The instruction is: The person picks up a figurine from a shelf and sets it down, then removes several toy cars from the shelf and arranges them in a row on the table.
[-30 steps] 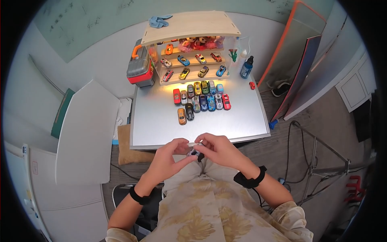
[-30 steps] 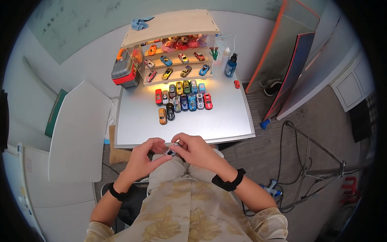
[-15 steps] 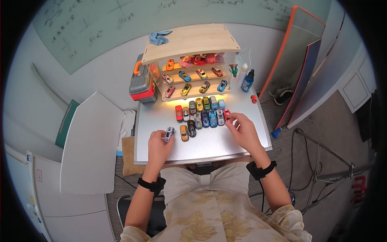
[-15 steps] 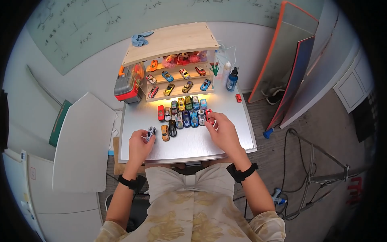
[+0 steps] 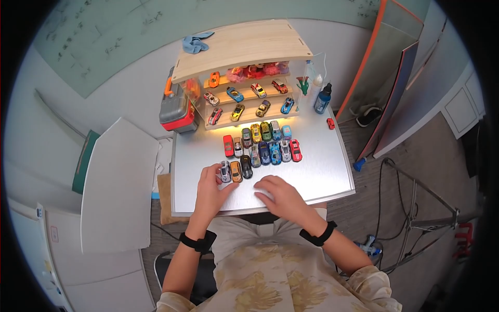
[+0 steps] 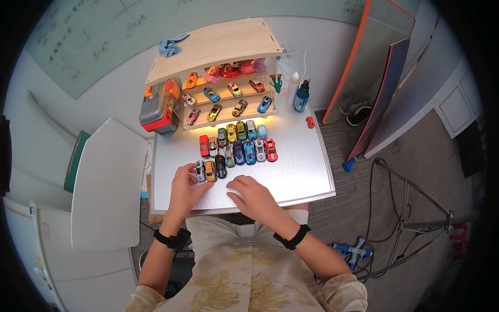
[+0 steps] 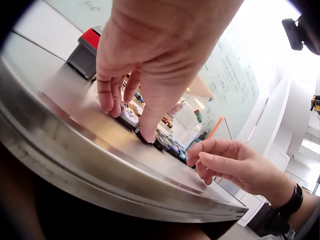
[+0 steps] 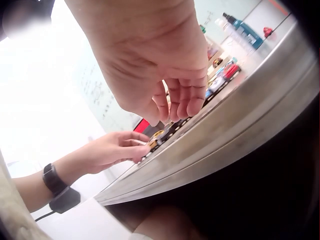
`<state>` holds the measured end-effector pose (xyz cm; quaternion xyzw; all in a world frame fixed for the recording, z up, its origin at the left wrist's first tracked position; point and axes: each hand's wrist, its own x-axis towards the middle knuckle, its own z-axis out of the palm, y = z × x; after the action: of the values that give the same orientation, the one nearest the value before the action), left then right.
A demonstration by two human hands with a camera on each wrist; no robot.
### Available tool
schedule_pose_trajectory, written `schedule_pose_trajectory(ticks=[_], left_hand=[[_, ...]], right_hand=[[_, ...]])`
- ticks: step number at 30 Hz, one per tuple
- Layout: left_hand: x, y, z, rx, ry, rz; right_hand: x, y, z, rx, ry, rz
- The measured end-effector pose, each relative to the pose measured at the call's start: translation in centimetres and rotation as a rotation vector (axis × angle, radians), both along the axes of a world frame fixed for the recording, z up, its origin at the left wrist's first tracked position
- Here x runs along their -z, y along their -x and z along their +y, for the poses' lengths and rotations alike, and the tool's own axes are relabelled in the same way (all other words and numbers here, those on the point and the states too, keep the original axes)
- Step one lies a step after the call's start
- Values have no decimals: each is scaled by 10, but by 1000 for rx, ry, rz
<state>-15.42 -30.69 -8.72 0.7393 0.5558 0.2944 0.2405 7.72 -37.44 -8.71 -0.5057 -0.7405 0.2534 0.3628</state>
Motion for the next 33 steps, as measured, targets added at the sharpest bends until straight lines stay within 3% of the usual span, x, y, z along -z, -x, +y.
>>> schedule_pose_trajectory(ticks=[6,21,27,33], left_hand=[[3,3,13,30,-16,-29],[10,5,41,45,-78,-51],[12,4,38,31,-76,-69],[8,8,34,-1,-46,-60]], right_hand=[[3,28,18,-2,-18,-105],[1,36,27,23,2,-162],[-16,24,20,14,111,-80],[-29,-37,22,298,52,22]])
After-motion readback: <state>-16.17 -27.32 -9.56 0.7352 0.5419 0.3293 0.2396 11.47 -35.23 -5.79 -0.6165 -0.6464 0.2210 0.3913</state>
